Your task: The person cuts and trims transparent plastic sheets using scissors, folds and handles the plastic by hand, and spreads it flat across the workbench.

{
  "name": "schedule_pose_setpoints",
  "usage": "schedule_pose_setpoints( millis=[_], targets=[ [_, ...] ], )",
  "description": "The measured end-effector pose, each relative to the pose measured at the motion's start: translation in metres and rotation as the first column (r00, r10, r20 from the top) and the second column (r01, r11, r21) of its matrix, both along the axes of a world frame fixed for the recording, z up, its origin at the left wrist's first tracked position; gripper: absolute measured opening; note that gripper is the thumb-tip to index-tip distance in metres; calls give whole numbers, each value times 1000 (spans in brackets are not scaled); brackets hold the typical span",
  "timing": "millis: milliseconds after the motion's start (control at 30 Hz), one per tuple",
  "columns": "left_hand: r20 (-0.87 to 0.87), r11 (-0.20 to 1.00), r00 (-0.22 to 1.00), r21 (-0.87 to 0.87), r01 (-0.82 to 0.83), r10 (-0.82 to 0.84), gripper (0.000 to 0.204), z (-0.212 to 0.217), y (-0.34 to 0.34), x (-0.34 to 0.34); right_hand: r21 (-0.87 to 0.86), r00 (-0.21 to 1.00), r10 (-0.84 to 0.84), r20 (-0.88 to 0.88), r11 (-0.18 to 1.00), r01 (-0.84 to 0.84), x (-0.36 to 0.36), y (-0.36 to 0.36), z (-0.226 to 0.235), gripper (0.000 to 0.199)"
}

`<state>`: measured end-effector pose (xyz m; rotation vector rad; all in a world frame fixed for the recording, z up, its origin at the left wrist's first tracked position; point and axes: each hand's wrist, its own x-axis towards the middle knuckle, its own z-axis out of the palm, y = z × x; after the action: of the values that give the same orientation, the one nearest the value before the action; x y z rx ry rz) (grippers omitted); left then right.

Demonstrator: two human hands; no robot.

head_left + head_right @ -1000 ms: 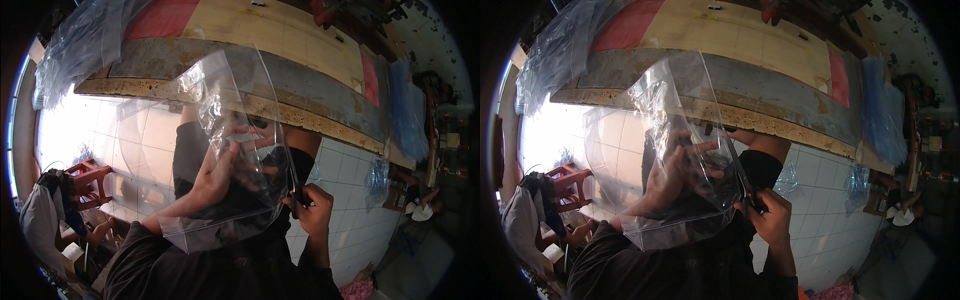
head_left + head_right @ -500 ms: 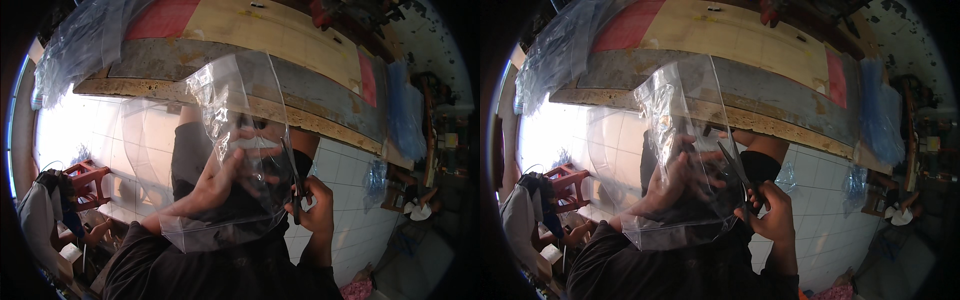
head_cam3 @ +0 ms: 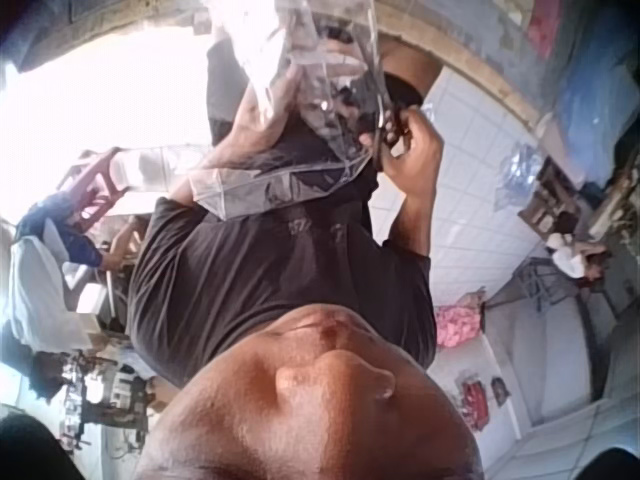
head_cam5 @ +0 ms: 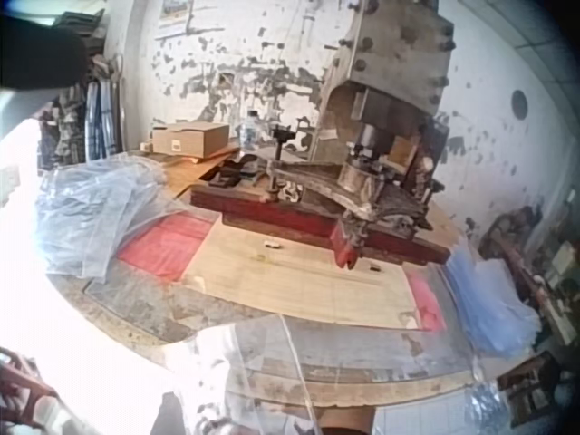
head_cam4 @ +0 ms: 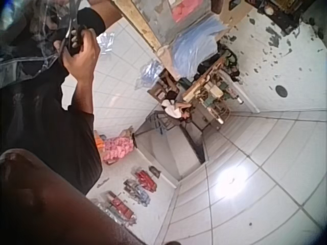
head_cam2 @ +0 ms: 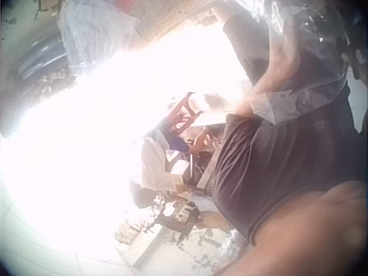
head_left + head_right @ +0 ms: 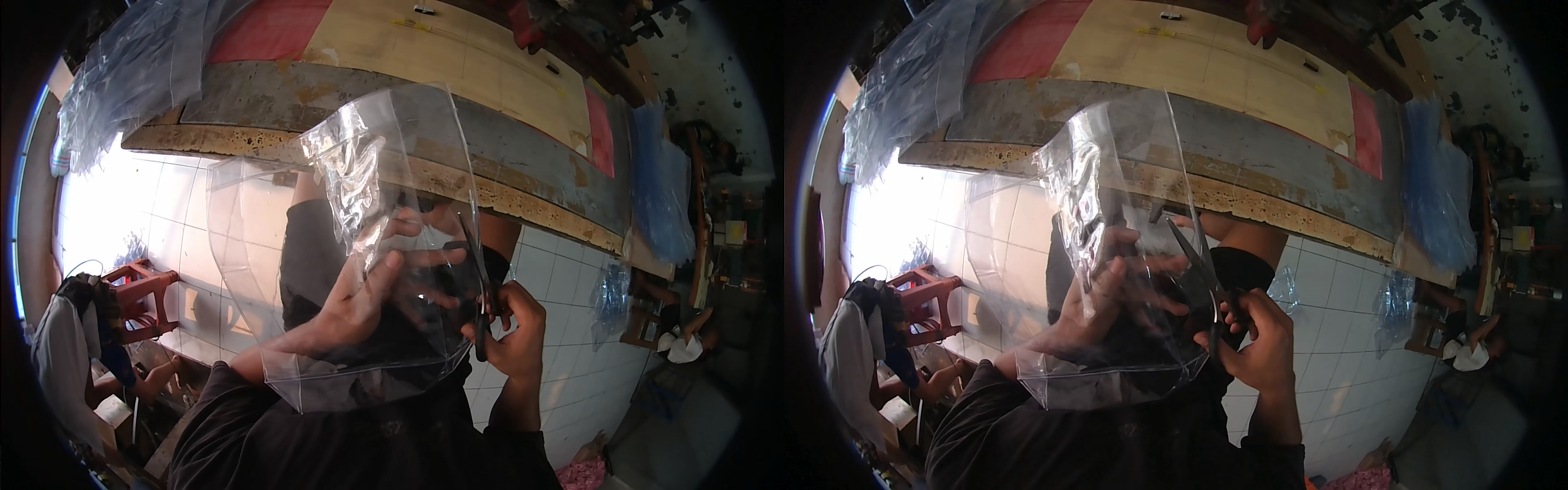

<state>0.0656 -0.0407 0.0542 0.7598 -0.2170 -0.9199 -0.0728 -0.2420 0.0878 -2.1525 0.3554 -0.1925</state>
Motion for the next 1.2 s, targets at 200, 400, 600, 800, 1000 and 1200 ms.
schedule_pose_setpoints(
  millis=[200, 400, 600, 800, 1000, 1200],
  targets=[
    [29, 999, 999, -30, -30, 31, 47, -3, 2, 1, -26, 997, 66, -50, 997, -67, -2, -5, 4, 47],
    [4, 998, 998, -21, -60, 60, 44, -2, -1, 3, 42, 998, 62, -25, 997, -60, -3, -3, 5, 44],
    [9, 997, 998, -33, -69, 70, 43, -4, -2, 2, 14, 999, 48, -12, 999, -48, -4, -3, 5, 39],
    [9, 1000, 1000, -9, -19, 19, 58, 0, -3, 4, -6, 1000, 18, 12, 1000, -18, -7, -4, 1, 40],
    [9, 999, 999, -9, -31, 31, 58, -1, -1, 5, -14, 998, -57, 38, 998, 57, -6, 3, -1, 38],
    [39, 999, 999, -7, -35, 35, 47, -3, -2, 4, -95, 998, -25, 62, 995, 31, -10, -2, -6, 38]
  ],
)
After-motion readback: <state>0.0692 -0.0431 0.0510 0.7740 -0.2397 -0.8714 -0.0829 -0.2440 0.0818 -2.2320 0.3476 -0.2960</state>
